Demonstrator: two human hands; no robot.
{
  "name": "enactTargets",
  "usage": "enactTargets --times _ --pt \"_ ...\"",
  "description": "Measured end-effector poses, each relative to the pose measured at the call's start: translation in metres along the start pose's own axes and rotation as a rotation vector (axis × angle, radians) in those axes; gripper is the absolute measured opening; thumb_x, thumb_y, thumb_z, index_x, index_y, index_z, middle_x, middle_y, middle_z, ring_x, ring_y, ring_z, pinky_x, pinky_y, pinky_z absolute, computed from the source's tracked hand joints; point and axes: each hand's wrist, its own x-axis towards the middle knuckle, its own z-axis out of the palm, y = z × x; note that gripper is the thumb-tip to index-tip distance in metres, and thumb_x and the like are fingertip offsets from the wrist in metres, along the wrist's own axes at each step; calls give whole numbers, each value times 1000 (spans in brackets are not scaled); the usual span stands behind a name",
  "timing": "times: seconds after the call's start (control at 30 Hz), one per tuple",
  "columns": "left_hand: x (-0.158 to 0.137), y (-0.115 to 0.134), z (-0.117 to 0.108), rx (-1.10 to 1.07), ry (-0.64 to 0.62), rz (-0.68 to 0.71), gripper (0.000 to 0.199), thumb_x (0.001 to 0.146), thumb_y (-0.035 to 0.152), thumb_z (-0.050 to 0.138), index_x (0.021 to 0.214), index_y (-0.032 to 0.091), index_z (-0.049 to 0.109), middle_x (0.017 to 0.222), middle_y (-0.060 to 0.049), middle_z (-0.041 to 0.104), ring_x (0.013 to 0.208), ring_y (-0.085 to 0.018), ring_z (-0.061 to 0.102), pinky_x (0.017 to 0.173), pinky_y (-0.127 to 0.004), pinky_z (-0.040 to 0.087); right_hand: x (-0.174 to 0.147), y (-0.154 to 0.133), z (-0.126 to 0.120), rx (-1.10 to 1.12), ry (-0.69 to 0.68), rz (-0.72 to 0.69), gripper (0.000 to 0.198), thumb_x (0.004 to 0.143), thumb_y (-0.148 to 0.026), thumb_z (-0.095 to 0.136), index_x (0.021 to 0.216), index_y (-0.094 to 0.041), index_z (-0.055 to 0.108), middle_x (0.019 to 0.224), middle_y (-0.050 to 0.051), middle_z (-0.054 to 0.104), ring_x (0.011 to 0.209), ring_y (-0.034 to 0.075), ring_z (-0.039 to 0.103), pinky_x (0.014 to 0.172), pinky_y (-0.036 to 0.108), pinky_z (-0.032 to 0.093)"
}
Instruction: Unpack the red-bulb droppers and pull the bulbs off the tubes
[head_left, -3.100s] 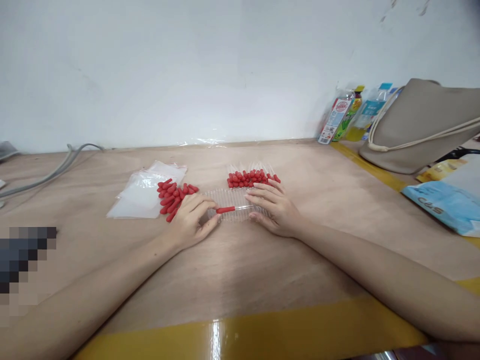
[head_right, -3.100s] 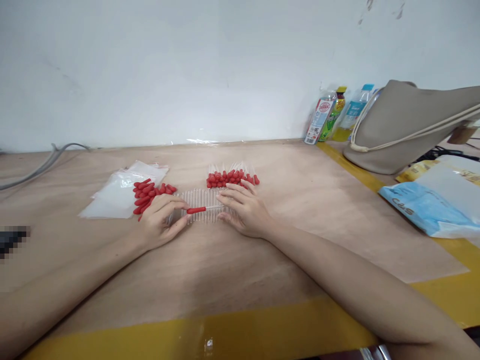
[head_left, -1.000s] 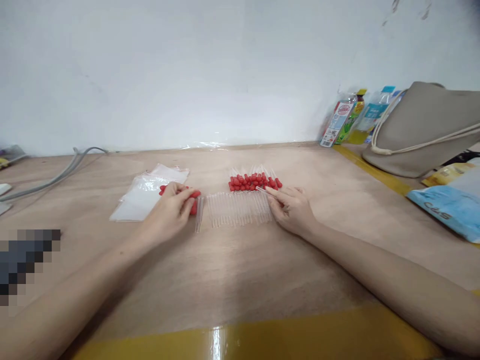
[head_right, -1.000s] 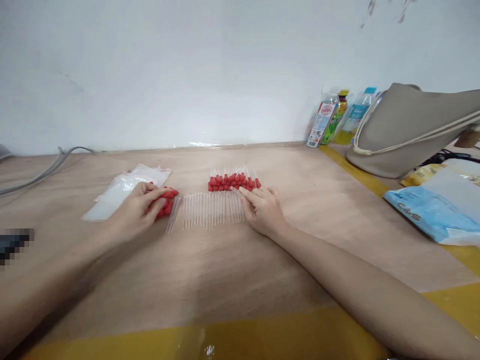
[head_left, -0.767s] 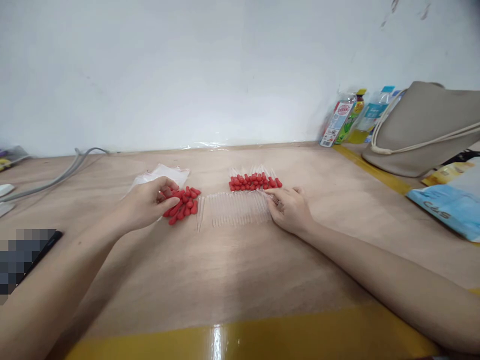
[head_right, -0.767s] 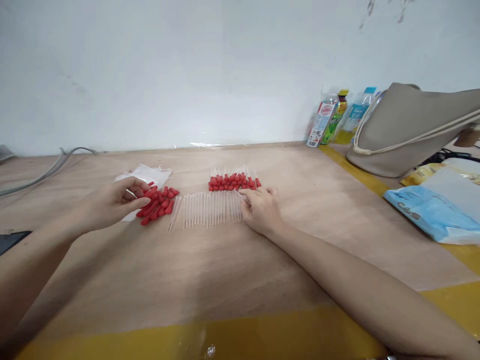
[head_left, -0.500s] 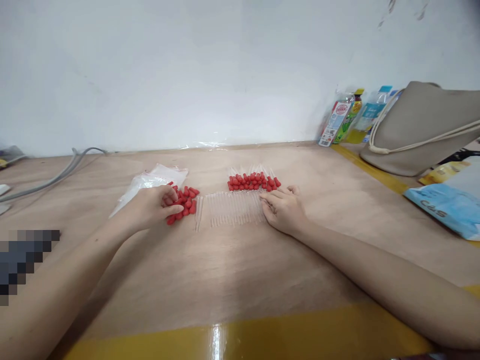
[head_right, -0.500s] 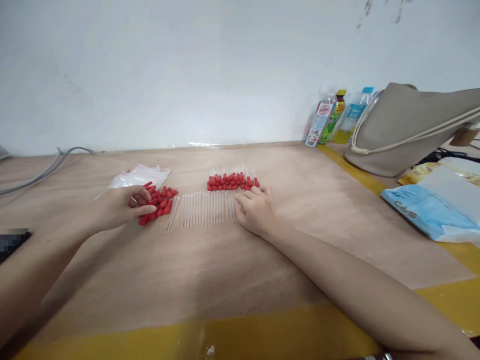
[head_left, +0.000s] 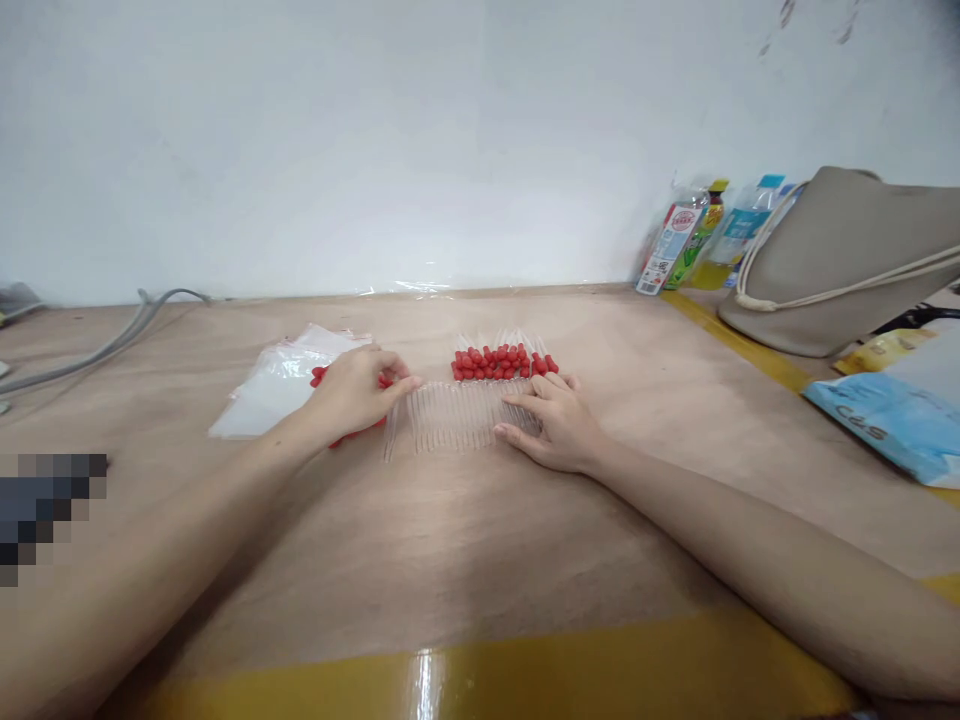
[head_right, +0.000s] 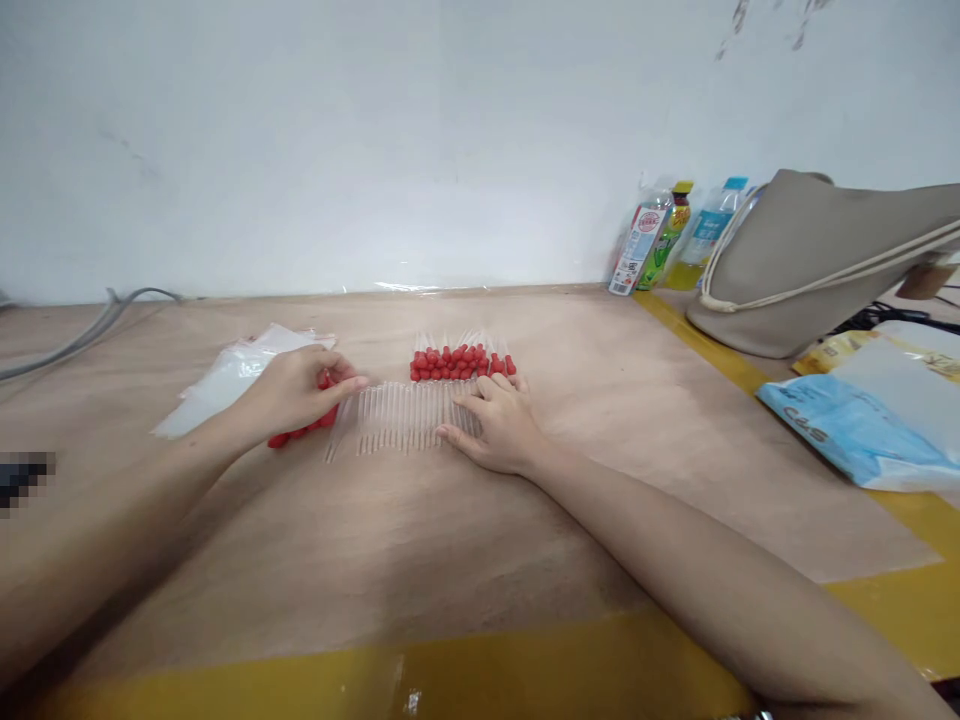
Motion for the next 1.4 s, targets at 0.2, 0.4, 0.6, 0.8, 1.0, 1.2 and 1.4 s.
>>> enactTargets --times 0.2,0.4,0.6,0.8,1.0,1.2,1.4 --pt "50 27 27 -42 -49 -52 34 70 52 53 76 20 62 78 -3 64 67 -18 58 59 -29 41 0 2 2 28 87 37 31 81 -43 51 91 -18 66 78 5 56 78 17 48 76 34 29" --pt "67 25 43 -107 -166 -27 38 63 56 60 69 19 56 69 -1 63 61 -16 55 53 -25 37 0 3 4 39 109 55 25 81 -39 52 88 -19 66 79 4 57 79 17 50 76 33 29" --pt "61 29 39 -81 -132 -64 31 70 50 55 68 19 57 64 -1 61 59 -16 54 53 -26 36 1 3 5 46 121 62 24 82 -39 52 87 -20 66 79 4 57 79 16 50 76 33 29" --pt "38 20 31 -136 120 -114 32 78 48 47 75 17 57 74 -3 62 67 -17 55 59 -28 38 0 4 5 49 164 68 25 82 -38 51 90 -19 65 79 5 57 78 17 51 75 34 31" --pt "-16 -8 27 -68 299 187 23 83 38 46 82 18 57 75 -2 60 72 -17 54 69 -32 40 1 7 8 99 276 34 31 81 -34 52 106 -17 58 95 8 57 92 20 53 83 37 38" --pt "-44 -19 39 -83 404 299 14 81 30 53 85 18 58 82 -3 63 80 -18 56 74 -35 40 2 7 6 146 274 -32 43 80 -36 53 117 -15 50 110 12 53 105 23 49 90 38 41" --pt "-43 -9 46 -77 397 428 8 79 27 58 83 20 60 87 -2 66 84 -18 55 78 -36 36 2 0 2 88 207 -141 53 80 -42 52 126 -17 43 124 12 49 116 23 44 96 40 36"
